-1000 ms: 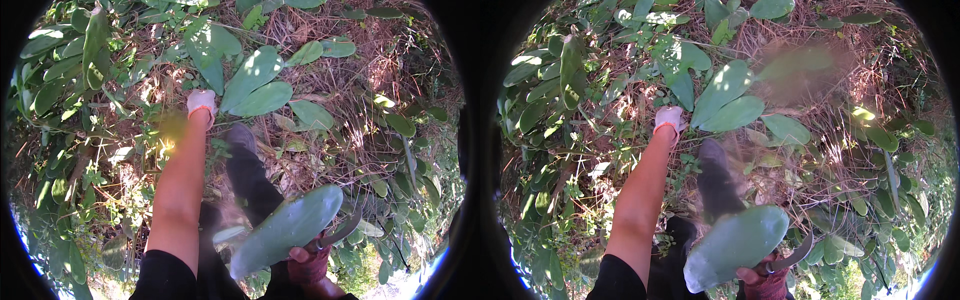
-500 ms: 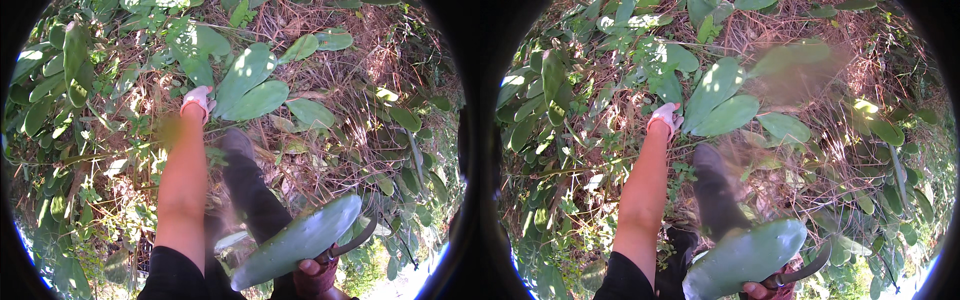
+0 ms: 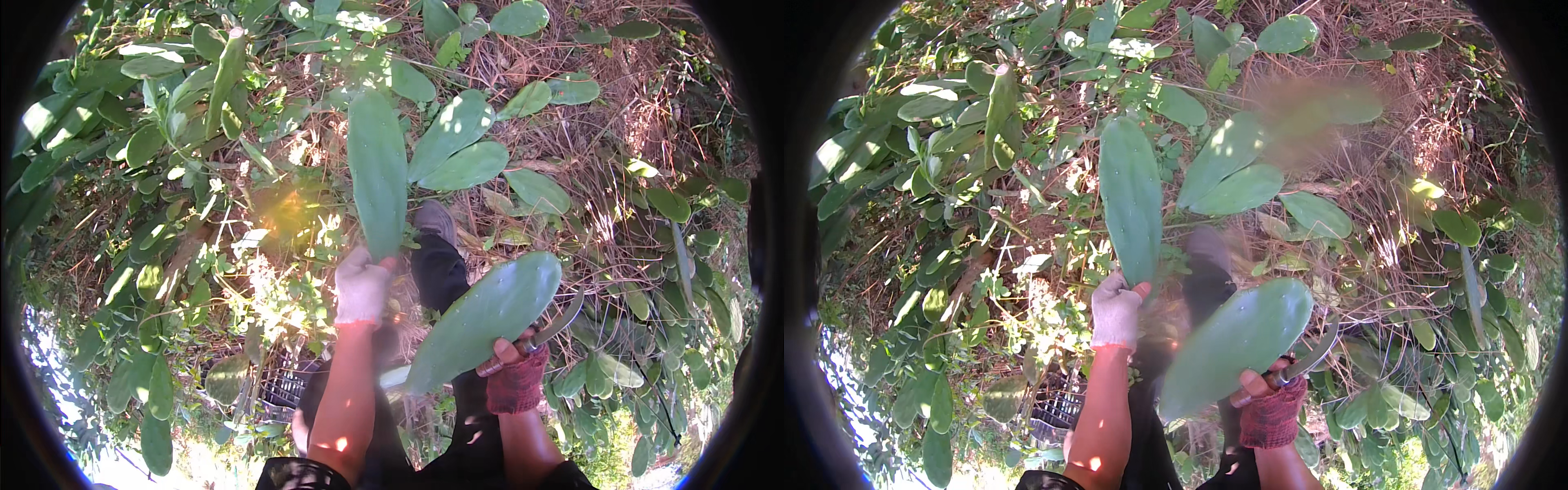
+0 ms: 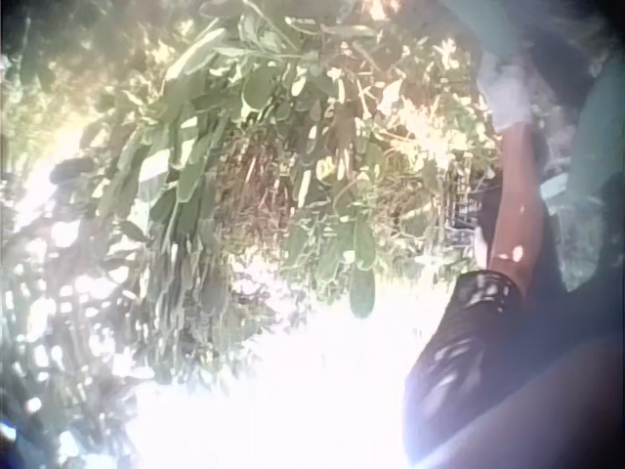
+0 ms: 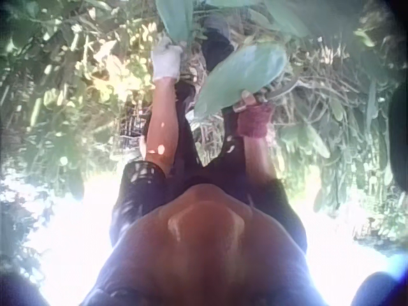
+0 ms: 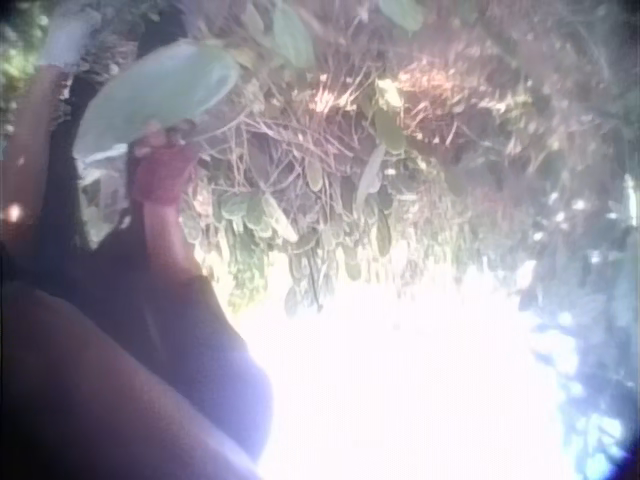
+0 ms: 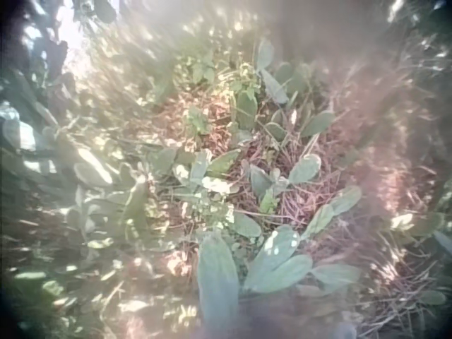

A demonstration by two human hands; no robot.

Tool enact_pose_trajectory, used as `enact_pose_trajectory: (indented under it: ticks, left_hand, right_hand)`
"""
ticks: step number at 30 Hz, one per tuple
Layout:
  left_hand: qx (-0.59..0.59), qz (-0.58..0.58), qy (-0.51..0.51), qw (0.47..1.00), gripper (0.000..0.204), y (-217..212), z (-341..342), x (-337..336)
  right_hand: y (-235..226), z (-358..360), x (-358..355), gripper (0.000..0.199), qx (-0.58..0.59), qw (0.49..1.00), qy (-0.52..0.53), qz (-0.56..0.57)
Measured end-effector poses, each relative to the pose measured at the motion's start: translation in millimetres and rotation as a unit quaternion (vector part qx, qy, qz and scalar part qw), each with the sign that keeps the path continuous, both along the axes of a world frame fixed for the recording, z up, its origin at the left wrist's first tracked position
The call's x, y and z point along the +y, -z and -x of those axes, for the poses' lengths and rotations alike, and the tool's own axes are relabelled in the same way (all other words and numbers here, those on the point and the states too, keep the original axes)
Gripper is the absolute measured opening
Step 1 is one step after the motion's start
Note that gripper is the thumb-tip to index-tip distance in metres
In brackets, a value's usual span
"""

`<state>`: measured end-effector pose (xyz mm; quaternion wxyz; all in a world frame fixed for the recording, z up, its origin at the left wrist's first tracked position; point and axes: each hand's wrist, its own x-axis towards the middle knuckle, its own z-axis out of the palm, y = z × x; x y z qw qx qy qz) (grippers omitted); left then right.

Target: The person uses a curved knife to cut cactus pads from a prickly pear cactus and places them into a black plastic crate. The person repeatedly reaches for pads, cuts them, and adds them to the crate while moving around the cactus.

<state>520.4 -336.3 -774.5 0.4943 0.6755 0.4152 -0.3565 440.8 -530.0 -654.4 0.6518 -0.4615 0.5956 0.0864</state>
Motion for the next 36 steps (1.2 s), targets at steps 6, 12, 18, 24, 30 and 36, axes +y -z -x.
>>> enact_pose_trajectory:
  ticks: [6, 12, 18, 24, 30, 36]
  left_hand:
    - [-0.067, -0.087, -0.043, 0.993, 0.05, -24.6, 2.1, 9.1]
    - [-0.074, -0.121, 0.092, 0.986, 0.054, 5.6, 5.8, 5.9]
    - [-0.095, -0.144, 0.357, 0.918, 0.046, 140.5, -51.6, -52.6]
    - [0.009, -0.168, 0.438, 0.883, 0.046, 257.7, -85.4, -86.1]
    - [0.061, 0.026, 0.32, 0.945, 0.044, 265.8, -92.9, -71.6]
    - [0.033, 0.095, 0.17, 0.98, 0.035, 211.0, -114.3, 1.8]
  right_hand:
    - [-2.8, 0.3, 2.7, 0.025, 0.024, 0.999, -0.03, -0.011]
    - [-3.1, 2.0, 4.3, 0.024, 0.01, 0.998, -0.06, 0.014]
    - [-7.7, 0.7, -5.3, 0.03, -0.016, 0.997, 0.012, -0.068]
    - [-11.6, -16.6, -14.2, 0.051, 0.034, 0.999, -0.017, -0.011]
    - [-9.0, -22.1, -17.4, 0.053, 0.041, 0.999, -0.002, -0.023]
    - [-6.9, -22.4, -17.6, 0.055, 0.037, 0.999, 0.013, -0.036]
